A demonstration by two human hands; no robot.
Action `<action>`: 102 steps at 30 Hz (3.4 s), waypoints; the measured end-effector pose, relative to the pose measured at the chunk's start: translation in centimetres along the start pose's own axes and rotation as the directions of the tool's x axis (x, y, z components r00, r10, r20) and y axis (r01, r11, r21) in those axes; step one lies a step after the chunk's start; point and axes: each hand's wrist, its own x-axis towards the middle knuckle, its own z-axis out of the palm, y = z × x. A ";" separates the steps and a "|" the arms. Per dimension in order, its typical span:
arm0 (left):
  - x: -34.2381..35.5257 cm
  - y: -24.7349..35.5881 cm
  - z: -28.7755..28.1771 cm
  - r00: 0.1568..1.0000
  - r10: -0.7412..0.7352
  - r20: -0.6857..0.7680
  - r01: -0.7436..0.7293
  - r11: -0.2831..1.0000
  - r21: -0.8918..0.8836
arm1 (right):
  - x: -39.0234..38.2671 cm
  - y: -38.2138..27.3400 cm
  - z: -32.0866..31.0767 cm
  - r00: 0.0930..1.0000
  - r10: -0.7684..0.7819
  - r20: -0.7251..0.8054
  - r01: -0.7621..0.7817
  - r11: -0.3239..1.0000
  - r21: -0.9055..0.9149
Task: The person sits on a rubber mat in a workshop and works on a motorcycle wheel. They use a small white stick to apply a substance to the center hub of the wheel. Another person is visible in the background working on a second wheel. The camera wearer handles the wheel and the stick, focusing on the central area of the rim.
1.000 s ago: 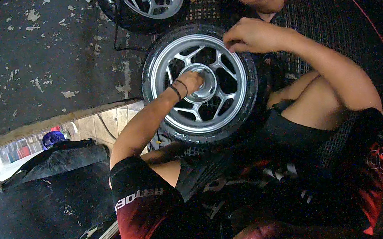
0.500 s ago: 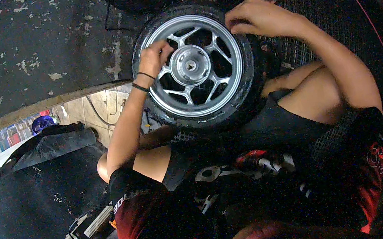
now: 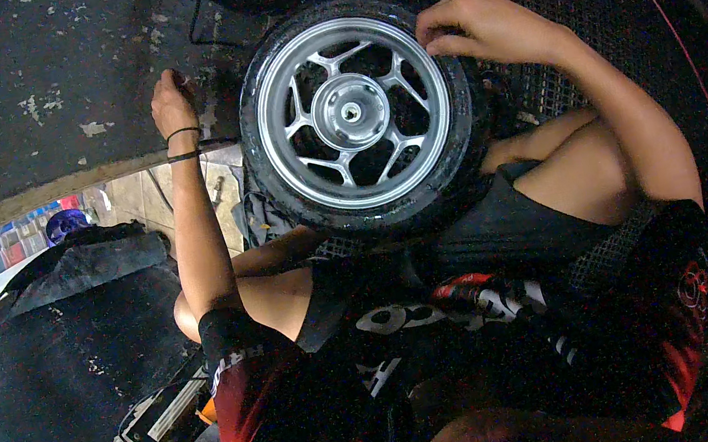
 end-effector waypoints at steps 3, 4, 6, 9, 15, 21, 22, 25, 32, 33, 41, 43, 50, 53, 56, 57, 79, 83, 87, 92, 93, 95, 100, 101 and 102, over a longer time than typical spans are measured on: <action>-0.1 -1.5 1.4 0.946 -0.229 0.229 0.218 0.973 0.074 | 0.2 0.2 0.1 0.998 -0.041 -0.049 0.042 0.999 0.018; -1.1 -4.1 2.7 0.931 -0.245 0.271 0.200 0.962 0.184 | 0.5 -0.2 0.1 0.998 -0.052 -0.037 0.053 0.998 0.019; -1.2 -3.2 3.0 0.927 -0.204 0.316 0.147 0.970 0.195 | 0.4 0.0 0.0 0.999 -0.038 -0.031 0.039 0.999 0.007; -3.1 -0.6 2.7 0.976 0.053 0.212 -0.045 0.998 -0.042 | 0.3 0.1 0.0 0.998 -0.046 -0.033 0.046 0.999 0.002; -10.2 13.0 3.7 0.775 0.397 0.492 -0.218 0.898 -0.382 | 0.0 0.0 0.0 1.000 -0.010 -0.018 0.010 1.000 0.028; -13.3 16.0 8.4 0.638 0.293 0.712 -0.108 0.950 -0.294 | -0.5 -0.1 0.1 0.998 -0.044 -0.052 0.044 0.999 0.004; -13.4 16.1 8.9 0.628 0.323 0.708 -0.149 0.943 -0.297 | -0.6 -0.2 0.0 0.999 -0.034 -0.039 0.034 0.999 -0.009; -12.8 16.3 9.4 0.575 0.375 0.728 -0.262 0.926 -0.270 | -0.6 0.1 0.0 0.998 -0.034 -0.047 0.034 0.999 -0.004; -11.6 16.3 8.6 0.474 0.271 0.838 0.085 0.933 -0.350 | -0.9 0.0 -0.2 0.997 -0.025 -0.074 0.026 1.000 0.008; -12.5 16.1 9.5 0.566 0.318 0.761 -0.059 0.936 -0.346 | -0.8 0.0 -0.1 0.997 -0.038 -0.074 0.039 0.999 0.003; -13.3 16.1 12.2 0.592 0.428 0.683 -0.296 0.904 -0.310 | -1.0 -0.6 -0.6 1.000 0.013 -0.014 -0.012 1.000 0.020; -13.9 15.2 13.3 0.545 0.502 0.671 -0.400 0.859 -0.318 | -0.9 -0.8 -0.6 1.000 -0.009 -0.020 0.009 1.000 0.011; -13.2 16.9 10.6 0.571 0.464 0.677 -0.355 0.883 -0.307 | -1.4 -0.1 -0.4 0.992 -0.063 -0.107 0.067 0.997 0.035; -13.3 17.2 9.7 0.602 0.437 0.668 -0.318 0.899 -0.301 | -1.6 0.0 -0.6 0.992 -0.063 -0.110 0.063 0.998 -0.001; -13.4 17.1 9.6 0.611 0.448 0.652 -0.326 0.894 -0.309 | -1.7 0.2 -0.7 0.993 -0.055 -0.108 0.055 0.998 -0.007; -13.4 17.2 9.5 0.615 0.437 0.657 -0.320 0.899 -0.299 | -1.7 0.1 -0.8 0.996 -0.025 -0.084 0.025 1.000 0.000; -4.4 10.5 3.8 0.873 0.385 0.299 -0.238 0.872 -0.427 | -1.1 0.1 -0.7 0.996 -0.024 -0.090 0.027 0.999 0.035; -0.9 5.5 0.6 0.979 0.201 0.026 -0.183 0.933 -0.310 | -1.1 0.1 -0.8 0.990 -0.061 -0.124 0.064 0.998 0.017; 0.2 0.3 0.1 0.980 0.197 0.010 -0.196 0.977 -0.086 | -1.0 -0.2 -1.0 0.998 -0.026 -0.056 0.026 1.000 -0.011; 0.2 -1.8 0.9 0.994 0.108 0.026 -0.106 0.993 -0.053 | -0.8 -0.6 -1.2 1.000 0.011 -0.021 -0.010 0.999 0.031; 0.1 -2.0 1.2 0.993 0.061 0.100 -0.062 0.998 0.011 | -0.8 -0.6 -1.2 1.000 0.012 -0.023 -0.011 1.000 0.029; 0.0 -2.5 2.1 0.971 -0.045 0.235 0.010 0.989 0.148 | -0.8 -0.7 -1.2 0.999 0.014 -0.030 -0.013 1.000 0.026; -0.5 -5.1 3.5 0.956 -0.049 0.290 -0.008 0.981 0.194 | -0.7 -0.5 -1.1 0.998 -0.026 -0.054 0.027 0.999 0.018; -0.5 -5.1 3.7 0.940 -0.079 0.331 0.004 0.976 0.219 | -0.7 -0.5 -1.1 0.998 -0.021 -0.052 0.022 1.000 0.021; -0.3 -3.7 3.4 0.944 -0.124 0.304 0.073 0.982 0.173 | -0.8 -0.4 -1.1 0.998 -0.012 -0.058 0.013 1.000 0.021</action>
